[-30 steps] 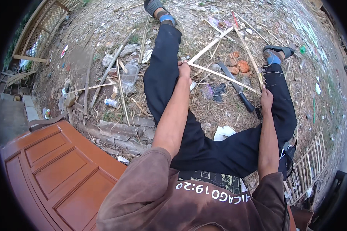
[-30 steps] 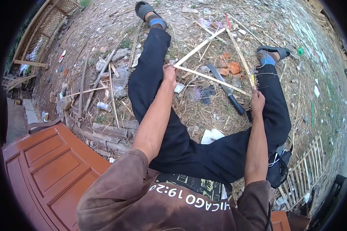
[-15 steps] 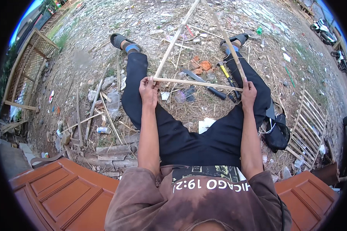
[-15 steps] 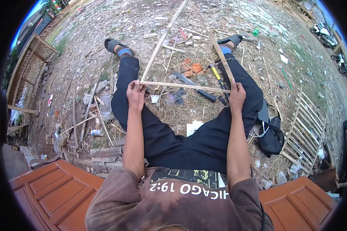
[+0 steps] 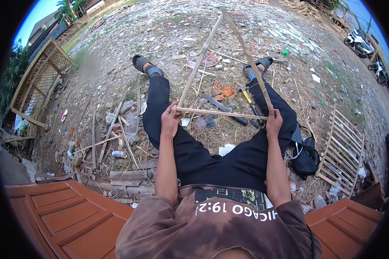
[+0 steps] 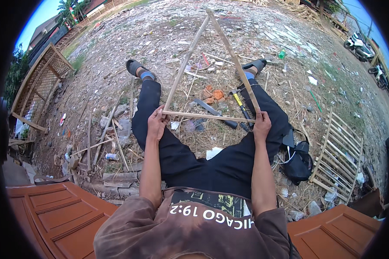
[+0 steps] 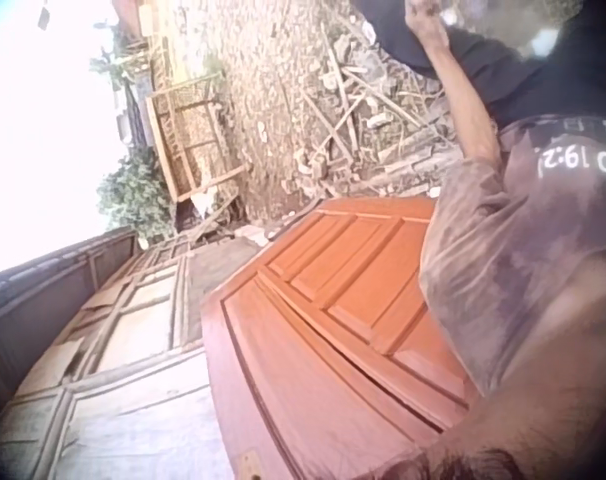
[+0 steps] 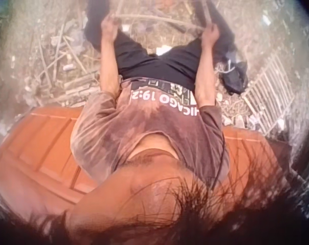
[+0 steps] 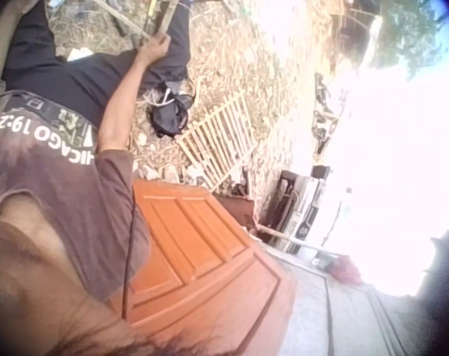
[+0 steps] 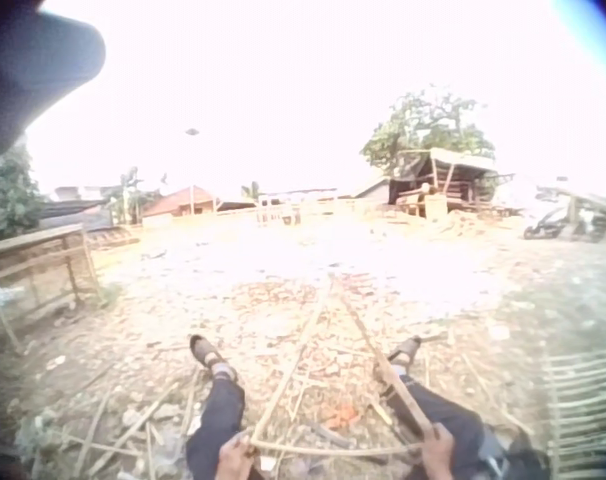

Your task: The person whittles and shapes bamboo sticks with a large knife and then assembles them into a triangular frame.

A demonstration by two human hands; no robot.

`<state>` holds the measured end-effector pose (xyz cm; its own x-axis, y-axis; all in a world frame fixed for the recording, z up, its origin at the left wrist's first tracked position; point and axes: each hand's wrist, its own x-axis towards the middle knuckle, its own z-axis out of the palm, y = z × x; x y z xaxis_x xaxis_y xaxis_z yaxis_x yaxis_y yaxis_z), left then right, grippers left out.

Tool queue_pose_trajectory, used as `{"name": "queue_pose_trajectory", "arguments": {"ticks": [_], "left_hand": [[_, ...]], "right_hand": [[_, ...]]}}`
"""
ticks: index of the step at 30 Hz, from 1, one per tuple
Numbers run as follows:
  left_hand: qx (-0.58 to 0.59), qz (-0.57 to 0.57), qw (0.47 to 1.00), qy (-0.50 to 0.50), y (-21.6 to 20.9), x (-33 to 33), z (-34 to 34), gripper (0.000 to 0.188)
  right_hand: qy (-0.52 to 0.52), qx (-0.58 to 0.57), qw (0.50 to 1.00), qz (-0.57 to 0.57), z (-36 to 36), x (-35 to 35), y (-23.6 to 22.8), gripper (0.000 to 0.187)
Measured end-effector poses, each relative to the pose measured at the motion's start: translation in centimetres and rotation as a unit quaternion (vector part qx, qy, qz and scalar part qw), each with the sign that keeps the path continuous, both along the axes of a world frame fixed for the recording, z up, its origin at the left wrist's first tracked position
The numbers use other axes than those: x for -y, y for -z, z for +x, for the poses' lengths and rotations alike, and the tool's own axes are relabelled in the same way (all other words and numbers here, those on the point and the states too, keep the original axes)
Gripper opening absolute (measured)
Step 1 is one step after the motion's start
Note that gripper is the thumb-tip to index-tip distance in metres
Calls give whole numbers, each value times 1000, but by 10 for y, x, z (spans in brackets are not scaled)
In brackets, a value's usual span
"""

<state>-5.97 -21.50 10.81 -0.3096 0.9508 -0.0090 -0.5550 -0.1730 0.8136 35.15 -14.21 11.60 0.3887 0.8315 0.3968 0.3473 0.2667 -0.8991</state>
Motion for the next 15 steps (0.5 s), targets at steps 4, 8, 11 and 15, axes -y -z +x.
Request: {"name": "queue_pose_trajectory", "arguments": {"ticks": [4, 8, 11, 15], "left_hand": [[-11, -18, 1000, -1, 0, -5, 7, 32], [-15, -9, 1000, -1, 6, -12, 10, 26], [-11, -15, 1000, -13, 14, -19, 16, 26], [23, -32, 999, -30, 28, -29, 20, 26]], "right_hand": [[0, -8, 1000, -5, 9, -4, 6, 36], [-15, -42, 998, -46, 16, -7, 9, 39], [-7, -48, 996, -72, 14, -7, 11, 42], [0, -32, 994, -107, 12, -5, 8, 43]]}}
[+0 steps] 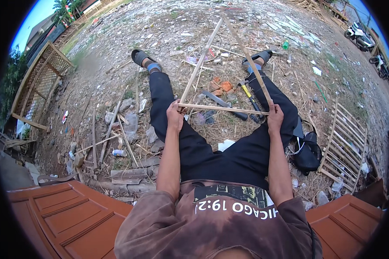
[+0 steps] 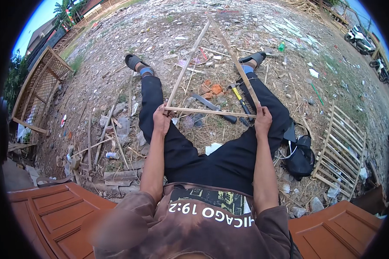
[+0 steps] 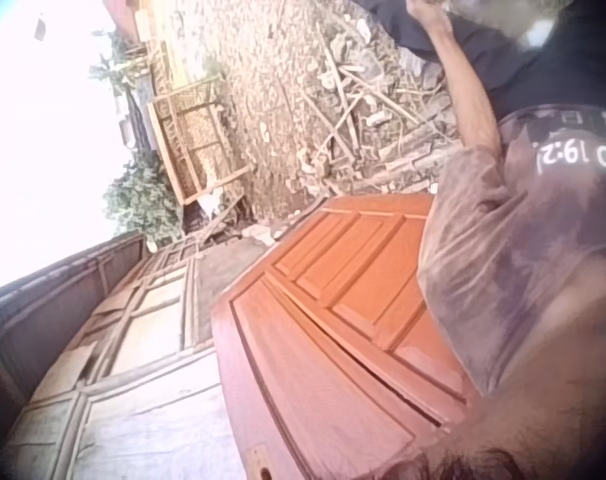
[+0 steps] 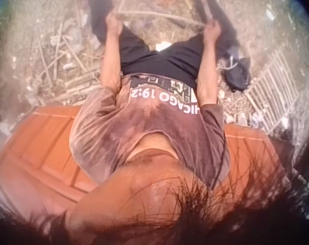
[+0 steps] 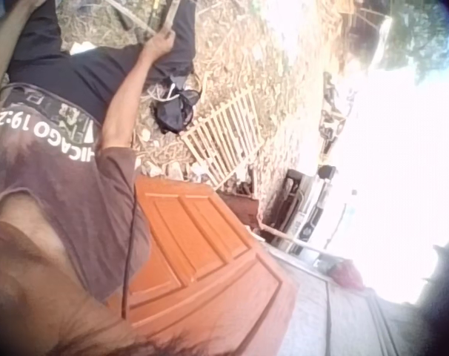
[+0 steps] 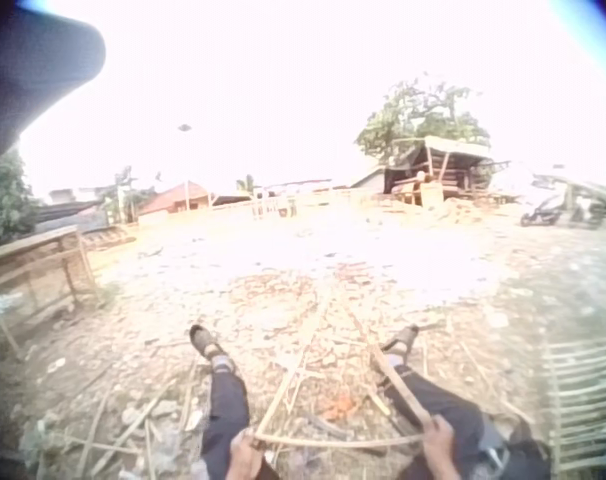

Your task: The person whittles and shapes bamboo sticks with a large knife and then assembles them into a triangular frame.

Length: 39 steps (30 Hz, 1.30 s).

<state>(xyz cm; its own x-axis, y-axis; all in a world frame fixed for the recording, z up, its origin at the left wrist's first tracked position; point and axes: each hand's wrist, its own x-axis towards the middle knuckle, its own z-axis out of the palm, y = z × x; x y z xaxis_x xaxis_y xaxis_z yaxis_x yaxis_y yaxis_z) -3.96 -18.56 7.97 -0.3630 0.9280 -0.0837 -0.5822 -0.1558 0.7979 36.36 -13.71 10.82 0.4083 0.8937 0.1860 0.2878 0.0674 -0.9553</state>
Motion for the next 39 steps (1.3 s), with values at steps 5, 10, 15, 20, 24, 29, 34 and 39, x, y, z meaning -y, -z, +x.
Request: {"name": "queue_pose_trajectory", "arguments": {"ticks": [5, 10, 15, 20, 24, 29, 34, 39], "left_hand": [[-26, -33, 999, -32, 13, -3, 4, 24], [-5, -21, 998, -51, 13, 1, 4, 22], [-11, -23, 998, -63, 10, 1, 4, 20], [-16, -31, 997, -63, -1, 2, 16, 15], [-63, -33, 994, -88, -5, 3, 22, 17], [-65, -4, 992, -106, 0, 3, 18, 15], [-13, 17, 992, -123, 0, 7, 18, 16], [-15, 18, 993, -116, 4, 5, 16, 14]], "right_hand": [[2, 42, 999, -9, -4, 4, -13, 44], [2, 67, 998, -10, -7, 6, -12, 45], [2, 49, 999, -8, -8, 8, -11, 43], [-11, 50, 999, 3, -4, 7, -11, 43], [-14, 53, 998, -9, -4, 8, -11, 41], [-27, 34, 999, 28, -5, 7, -6, 38], [-45, 14, 997, 69, -6, 5, -3, 35], [-32, 21, 998, 51, -7, 4, -4, 36]]}}
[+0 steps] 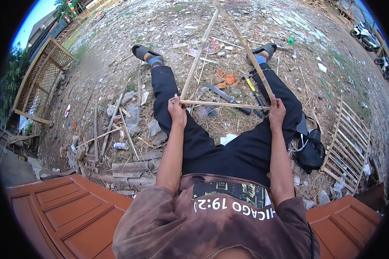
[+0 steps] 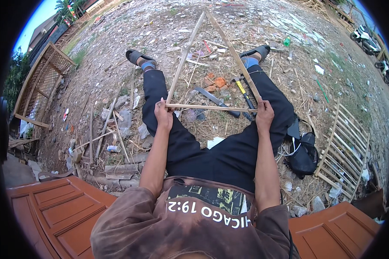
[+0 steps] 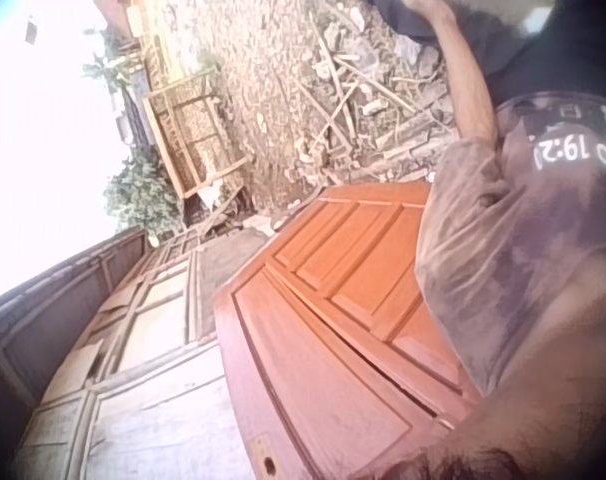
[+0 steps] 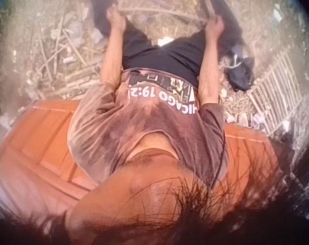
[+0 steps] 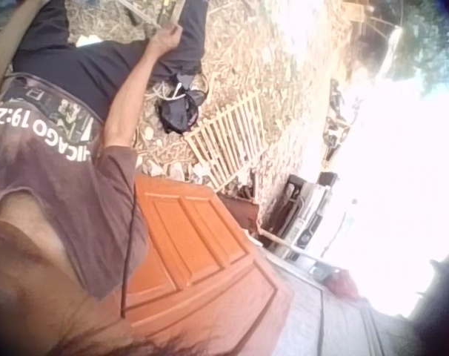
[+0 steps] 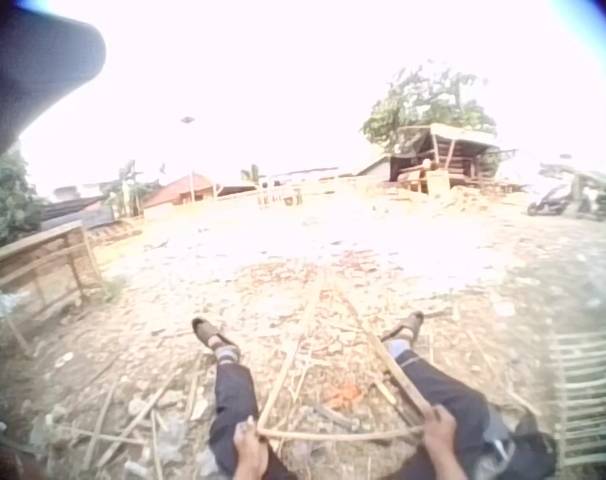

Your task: The person whittles and shapes bamboo sticks with a large knife and then assembles them into a triangular frame.

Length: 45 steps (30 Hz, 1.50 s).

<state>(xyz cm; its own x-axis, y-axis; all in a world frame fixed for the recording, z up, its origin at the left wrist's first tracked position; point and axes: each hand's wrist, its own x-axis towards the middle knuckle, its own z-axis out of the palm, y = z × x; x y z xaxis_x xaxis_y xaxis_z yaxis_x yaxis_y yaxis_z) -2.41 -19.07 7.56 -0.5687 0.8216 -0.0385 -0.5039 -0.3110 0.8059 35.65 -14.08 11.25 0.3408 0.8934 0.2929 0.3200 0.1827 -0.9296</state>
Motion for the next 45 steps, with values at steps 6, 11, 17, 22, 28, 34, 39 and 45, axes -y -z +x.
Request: {"name": "queue_pose_trajectory", "arguments": {"ticks": [6, 11, 17, 22, 28, 34, 39, 45], "left_hand": [[9, -14, 1000, 4, 3, -1, 1, 15], [-4, -42, 999, -13, 7, -3, -1, 14], [-17, -48, 999, -2, 9, -4, -3, 16], [-22, -53, 998, -2, 6, -4, -2, 18], [-23, -59, 998, 0, 4, -2, 0, 20], [-20, -47, 999, 9, 5, -2, -1, 20], [-23, -49, 999, 5, 6, -3, 0, 19], [-24, -52, 998, 1, 7, -3, -1, 18]], "right_hand": [[-5, 10, 1000, 13, 1, -1, 3, 38], [0, 40, 999, -27, -2, 2, -2, 40], [12, 70, 995, -68, -1, 1, -5, 47], [17, 80, 993, -82, 1, -1, -3, 50], [13, 75, 994, -76, -1, 1, -5, 52], [13, 70, 995, -73, -1, 1, -6, 52], [16, 64, 996, -59, -4, 3, -8, 49], [12, 60, 996, -72, -4, 4, -10, 50]]}}
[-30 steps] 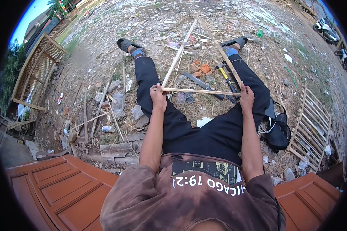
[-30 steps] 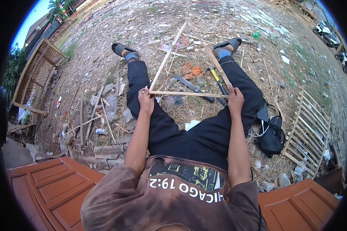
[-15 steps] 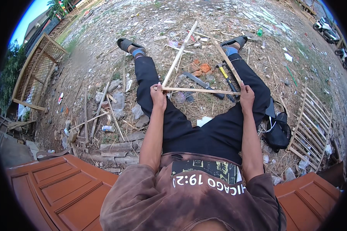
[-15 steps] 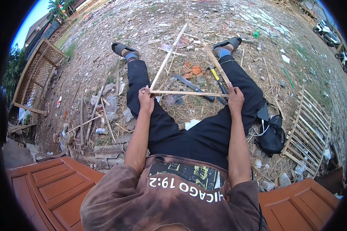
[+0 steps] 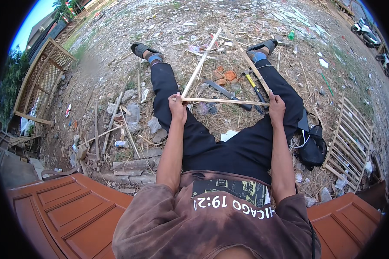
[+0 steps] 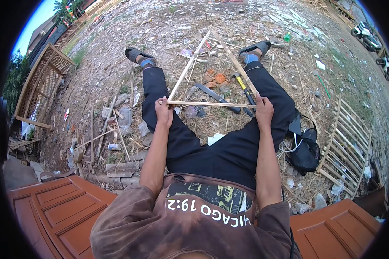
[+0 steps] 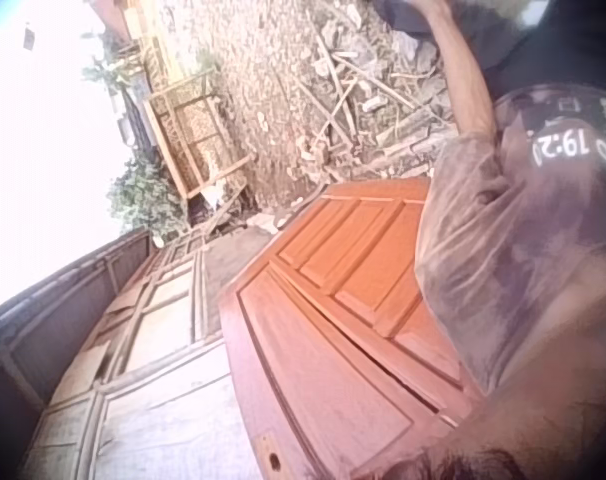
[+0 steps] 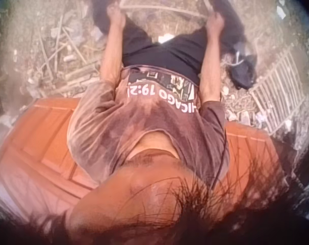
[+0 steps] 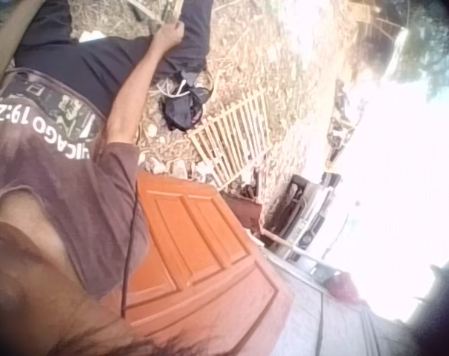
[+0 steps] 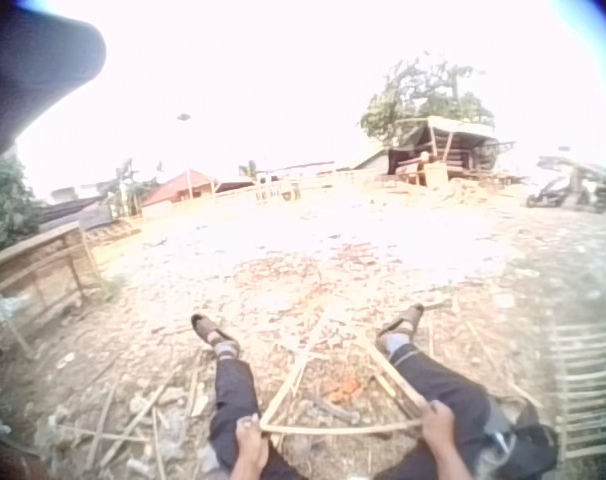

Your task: The person whittles and shapes bamboo sticks with a large knife and then assembles them into a triangular frame.

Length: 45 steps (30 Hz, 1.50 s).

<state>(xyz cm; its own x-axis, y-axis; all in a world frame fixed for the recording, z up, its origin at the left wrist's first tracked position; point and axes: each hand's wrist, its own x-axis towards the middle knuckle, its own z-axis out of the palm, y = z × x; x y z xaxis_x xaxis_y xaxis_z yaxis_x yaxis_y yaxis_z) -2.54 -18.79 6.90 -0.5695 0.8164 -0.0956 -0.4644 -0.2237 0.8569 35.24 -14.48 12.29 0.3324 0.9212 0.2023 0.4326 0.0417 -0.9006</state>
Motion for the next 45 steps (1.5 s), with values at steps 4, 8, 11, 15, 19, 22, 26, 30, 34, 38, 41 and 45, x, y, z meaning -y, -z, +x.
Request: {"name": "queue_pose_trajectory", "arguments": {"ticks": [4, 8, 11, 15, 19, 22, 26, 30, 34, 38, 41, 45], "left_hand": [[-1, -5, 1000, -4, -1, 0, 0, 18], [-3, -7, 1000, -5, -2, 0, 2, 17], [-4, -4, 1000, -3, 0, 0, 0, 18], [-5, -1, 1000, 1, 2, -1, -2, 18], [-7, -2, 1000, -5, 1, -1, -1, 18], [-9, -1, 1000, -5, 1, -1, -2, 18], [-10, -2, 1000, -3, -1, 0, 0, 18], [-5, -9, 1000, -2, -1, 0, 0, 18], [-8, -5, 1000, -2, 3, 0, -3, 18], [-7, -12, 1000, -5, 2, 0, -1, 18], [-3, -6, 1000, -3, 1, 0, -1, 19], [-7, -8, 1000, -5, 0, 0, 1, 19]], "right_hand": [[3, 9, 1000, -5, 1, 0, -1, 50], [4, 9, 1000, -9, 2, 0, 0, 52], [3, 7, 1000, -11, 0, 1, -3, 51], [0, 10, 1000, -10, 0, 1, -4, 51], [2, 8, 1000, -7, -1, 2, -5, 52], [4, 16, 1000, -15, -1, 2, -5, 52], [4, 16, 1000, -13, -1, 2, -4, 52], [3, 9, 1000, -4, -1, 2, -4, 53], [4, 8, 1000, -6, -3, 2, -5, 53], [2, 11, 1000, -15, -2, 3, -6, 53], [0, 14, 1000, -18, 1, 2, -5, 55], [-2, 10, 1000, -9, -1, 2, -4, 54]]}}
